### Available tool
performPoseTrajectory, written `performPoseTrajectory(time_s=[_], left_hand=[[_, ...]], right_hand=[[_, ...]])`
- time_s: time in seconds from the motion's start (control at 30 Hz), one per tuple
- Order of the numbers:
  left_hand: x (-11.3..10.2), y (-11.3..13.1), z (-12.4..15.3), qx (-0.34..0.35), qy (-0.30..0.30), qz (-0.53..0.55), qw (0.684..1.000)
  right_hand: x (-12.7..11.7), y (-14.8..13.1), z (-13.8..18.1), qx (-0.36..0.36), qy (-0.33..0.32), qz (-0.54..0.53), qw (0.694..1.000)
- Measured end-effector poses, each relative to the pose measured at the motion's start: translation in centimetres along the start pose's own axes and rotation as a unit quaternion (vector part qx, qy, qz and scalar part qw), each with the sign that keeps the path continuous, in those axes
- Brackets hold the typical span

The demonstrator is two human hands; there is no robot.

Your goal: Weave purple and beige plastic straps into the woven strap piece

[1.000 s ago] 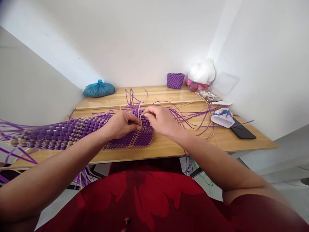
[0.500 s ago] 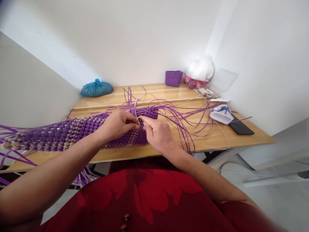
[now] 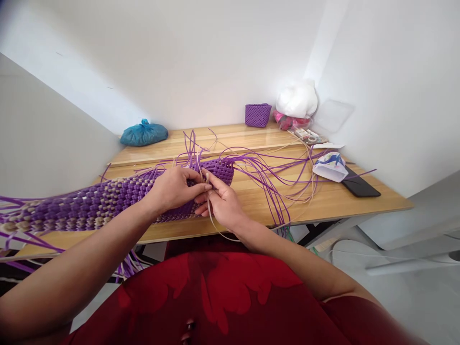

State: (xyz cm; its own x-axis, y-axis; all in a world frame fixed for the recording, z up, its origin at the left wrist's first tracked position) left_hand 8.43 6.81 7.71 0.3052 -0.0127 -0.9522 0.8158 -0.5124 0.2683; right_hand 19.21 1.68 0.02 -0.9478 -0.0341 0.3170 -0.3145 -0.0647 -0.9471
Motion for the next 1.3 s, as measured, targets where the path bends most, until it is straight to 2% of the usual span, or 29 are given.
performPoseTrajectory(time_s=[0.13,0.2,0.27,0.33,0.4,0.47,0.53,0.57,0.63,0.7,0.73,0.77,0.83,0.9,1.0,1.13,1.23,1.3], left_hand=[[0.2,-0.2,-0.1,-0.035,0.017,-0.006,0.999],[0.3,-0.2,-0.1,-0.035,0.025,-0.006,0.999],[0.4,-0.3,0.0,-0.030,0.034,0.002,0.999],[0.4,-0.3,0.2,-0.014,0.044,0.021,0.999],[0.4,-0.3,0.4,0.001,0.055,0.030,0.998],[0.4,-0.2,0.6,0.014,0.062,0.027,0.998],[0.4,0.0,0.7,0.031,0.071,0.017,0.997],[0.5,0.1,0.8,0.042,0.075,0.014,0.996],[0.5,0.3,0.9,0.059,0.084,0.012,0.995],[0.6,0.2,0.9,0.068,0.093,0.014,0.993],[0.6,0.2,0.9,0.071,0.097,0.014,0.993],[0.6,0.1,0.9,0.075,0.102,0.012,0.992],[0.7,0.1,1.0,0.085,0.112,0.003,0.990],[0.9,0.1,1.2,0.092,0.123,-0.012,0.988],[1.0,0.3,1.6,0.098,0.151,-0.047,0.982],[0.9,0.3,1.7,0.078,0.164,-0.046,0.982],[0.6,-0.3,1.2,0.037,0.136,-0.006,0.990],[0.4,-0.7,0.7,0.016,0.112,0.013,0.994]], right_hand=[[0.4,0.7,-0.1,0.042,-0.021,0.020,0.999],[0.1,0.9,0.0,0.036,-0.041,0.062,0.997],[-1.0,0.1,0.1,-0.015,-0.037,0.140,0.989],[-2.1,-1.9,0.2,-0.093,-0.017,0.264,0.960],[-2.5,-4.5,0.3,-0.173,-0.007,0.421,0.891],[-1.6,-6.9,0.2,-0.223,-0.031,0.574,0.787],[-0.2,-8.4,-0.6,-0.227,-0.067,0.681,0.693],[0.5,-8.9,-1.2,-0.214,-0.084,0.717,0.658],[1.5,-9.4,-2.8,-0.155,-0.111,0.770,0.610],[1.8,-9.0,-4.3,-0.060,-0.158,0.784,0.597],[1.8,-8.7,-4.8,-0.014,-0.190,0.768,0.611],[1.6,-8.3,-5.1,0.021,-0.217,0.734,0.643],[1.2,-7.8,-5.4,0.042,-0.233,0.633,0.737],[0.2,-7.5,-5.3,0.019,-0.191,0.537,0.821],[-1.0,-6.4,-4.8,-0.030,-0.138,0.408,0.902],[-1.9,-4.7,-4.8,-0.061,-0.093,0.223,0.969],[-3.0,-3.8,-4.1,-0.067,-0.059,0.089,0.992],[-4.1,-3.6,-2.6,-0.041,-0.077,0.032,0.996]])
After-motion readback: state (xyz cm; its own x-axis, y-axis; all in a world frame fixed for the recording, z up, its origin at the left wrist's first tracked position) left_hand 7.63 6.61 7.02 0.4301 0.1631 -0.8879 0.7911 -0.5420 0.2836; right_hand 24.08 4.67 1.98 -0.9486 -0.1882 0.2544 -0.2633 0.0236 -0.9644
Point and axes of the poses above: each hand's wrist, its own z-axis away from the middle knuckle, its own x-axis out of the palm, y = z × x, the point moved 5 cm from there along -z, towards the middle knuckle, and after that the axes turned 3 degrees about -z, right-handed, at the moved point
